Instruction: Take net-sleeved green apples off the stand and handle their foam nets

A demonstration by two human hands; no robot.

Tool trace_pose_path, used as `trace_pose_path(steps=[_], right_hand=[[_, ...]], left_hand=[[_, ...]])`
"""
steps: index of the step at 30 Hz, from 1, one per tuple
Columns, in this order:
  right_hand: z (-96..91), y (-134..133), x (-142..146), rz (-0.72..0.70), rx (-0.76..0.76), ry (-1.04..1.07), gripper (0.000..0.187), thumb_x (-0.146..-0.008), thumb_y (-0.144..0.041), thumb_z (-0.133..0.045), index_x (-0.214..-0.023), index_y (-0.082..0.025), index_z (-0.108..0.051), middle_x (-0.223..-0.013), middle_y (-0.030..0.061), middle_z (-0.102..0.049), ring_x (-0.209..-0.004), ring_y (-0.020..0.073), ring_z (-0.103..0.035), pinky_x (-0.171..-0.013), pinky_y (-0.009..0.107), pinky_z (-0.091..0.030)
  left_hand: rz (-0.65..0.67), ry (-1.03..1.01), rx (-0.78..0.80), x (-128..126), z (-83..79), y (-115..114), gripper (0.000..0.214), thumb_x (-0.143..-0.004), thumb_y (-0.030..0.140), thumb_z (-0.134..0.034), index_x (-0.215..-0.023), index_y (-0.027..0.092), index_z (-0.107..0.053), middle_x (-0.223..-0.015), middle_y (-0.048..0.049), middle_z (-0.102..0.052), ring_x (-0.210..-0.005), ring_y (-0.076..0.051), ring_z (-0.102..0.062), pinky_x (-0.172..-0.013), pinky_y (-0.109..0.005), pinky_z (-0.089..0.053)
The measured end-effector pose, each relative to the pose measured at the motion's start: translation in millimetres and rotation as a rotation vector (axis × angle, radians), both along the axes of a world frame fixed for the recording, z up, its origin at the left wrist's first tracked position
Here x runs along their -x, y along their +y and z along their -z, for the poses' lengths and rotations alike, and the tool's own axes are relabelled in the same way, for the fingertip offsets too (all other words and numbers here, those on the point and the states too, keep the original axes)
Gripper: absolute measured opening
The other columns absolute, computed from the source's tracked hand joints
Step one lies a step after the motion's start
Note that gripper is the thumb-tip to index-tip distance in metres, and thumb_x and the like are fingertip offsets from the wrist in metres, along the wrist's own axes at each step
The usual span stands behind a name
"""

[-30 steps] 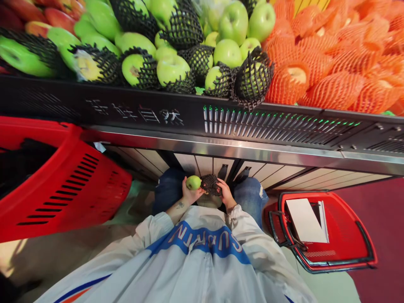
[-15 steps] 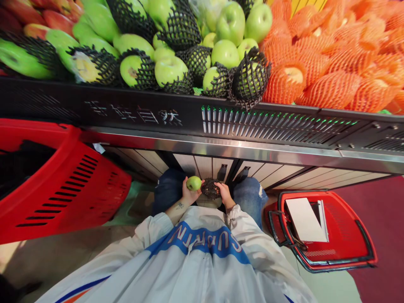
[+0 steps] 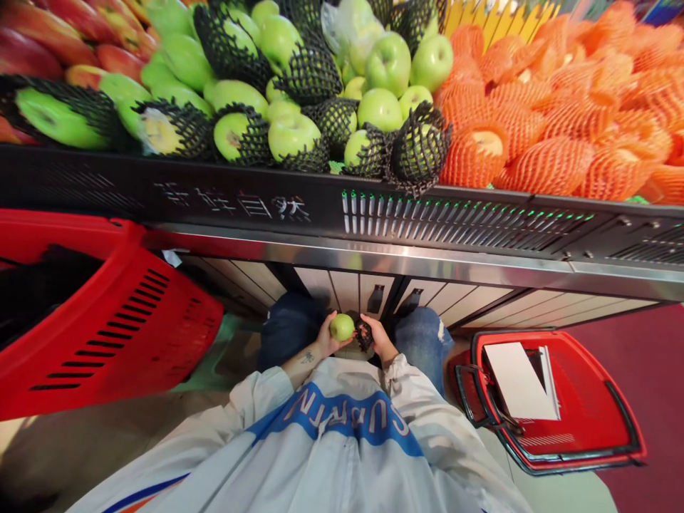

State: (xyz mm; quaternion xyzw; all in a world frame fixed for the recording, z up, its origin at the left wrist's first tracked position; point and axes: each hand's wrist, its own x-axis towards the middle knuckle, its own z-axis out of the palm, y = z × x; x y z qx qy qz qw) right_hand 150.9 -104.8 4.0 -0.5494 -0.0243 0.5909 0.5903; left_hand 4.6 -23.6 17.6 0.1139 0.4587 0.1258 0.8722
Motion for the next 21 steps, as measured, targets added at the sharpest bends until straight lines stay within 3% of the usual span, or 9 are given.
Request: trace_pose_path(steps=[4, 9, 14, 17, 21], right_hand=[[-1.5, 0.4, -4.3, -0.004, -0.009, 0.092, 0.049, -0.064, -0.059, -0.082, -0.057, -0.016, -0.060, -0.037, -0.0089, -0.043, -0.036, 0.0025, -0.032, -0.037, 0.018, -0.023], [-8.7, -1.3, -3.4, -0.073, -0.070, 0.215, 0.051, -0.068, -0.057, -0.079, -0.048, -0.019, -0.051, -0.035, -0.0084, -0.038, -0.034, 0.0026, -0.027, -0.035, 0.019, -0.016], [-5.5, -2.8, -1.4, -0.040, -0.052, 0.182, 0.048, -0.063, -0.052, -0.082, -0.051, -0.021, -0.048, -0.035, -0.0097, -0.039, -0.033, 0.0028, -0.026, -0.035, 0.019, -0.015], [8.3, -1.5, -6.4, 0.072, -0.014, 0.103, 0.041, -0.058, -0.048, -0.083, -0.056, -0.021, -0.053, -0.037, -0.0097, -0.044, -0.033, 0.0049, -0.032, -0.035, 0.020, -0.020], [19.2, 2.0, -14.8, 0.181, -0.064, 0.058, 0.032, -0.060, -0.046, -0.080, -0.068, -0.022, -0.062, -0.051, -0.0043, -0.062, -0.043, 0.0107, -0.053, -0.039, 0.022, -0.035]], left_hand=[[0.002, 0.039, 0.011, 4.3, -4.0, 8.1, 0.069, -0.092, 0.070, -0.038, -0.105, 0.010, -0.070, -0.095, -0.0134, -0.076, -0.093, -0.023, -0.071, -0.083, -0.030, -0.050], [-0.039, 0.101, -0.034, -0.1, -4.5, 3.2, 0.048, -0.093, 0.062, -0.047, -0.099, 0.019, -0.068, -0.081, -0.0009, -0.074, -0.072, -0.015, -0.067, -0.074, -0.025, -0.047], [-0.008, 0.071, -0.004, -4.9, -14.4, -1.8, 0.047, -0.094, 0.058, -0.049, -0.091, 0.015, -0.067, -0.073, -0.0048, -0.073, -0.062, -0.018, -0.066, -0.066, -0.028, -0.047], [-0.043, -0.034, 0.017, -3.5, -18.6, 0.7, 0.055, -0.094, 0.063, -0.044, -0.090, 0.014, -0.068, -0.077, -0.0083, -0.075, -0.065, -0.020, -0.068, -0.064, -0.028, -0.049], [-0.145, -0.156, 0.076, -0.2, -14.1, 6.3, 0.060, -0.090, 0.069, -0.046, -0.094, 0.014, -0.069, -0.079, -0.0093, -0.076, -0.070, -0.022, -0.071, -0.065, -0.031, -0.053]])
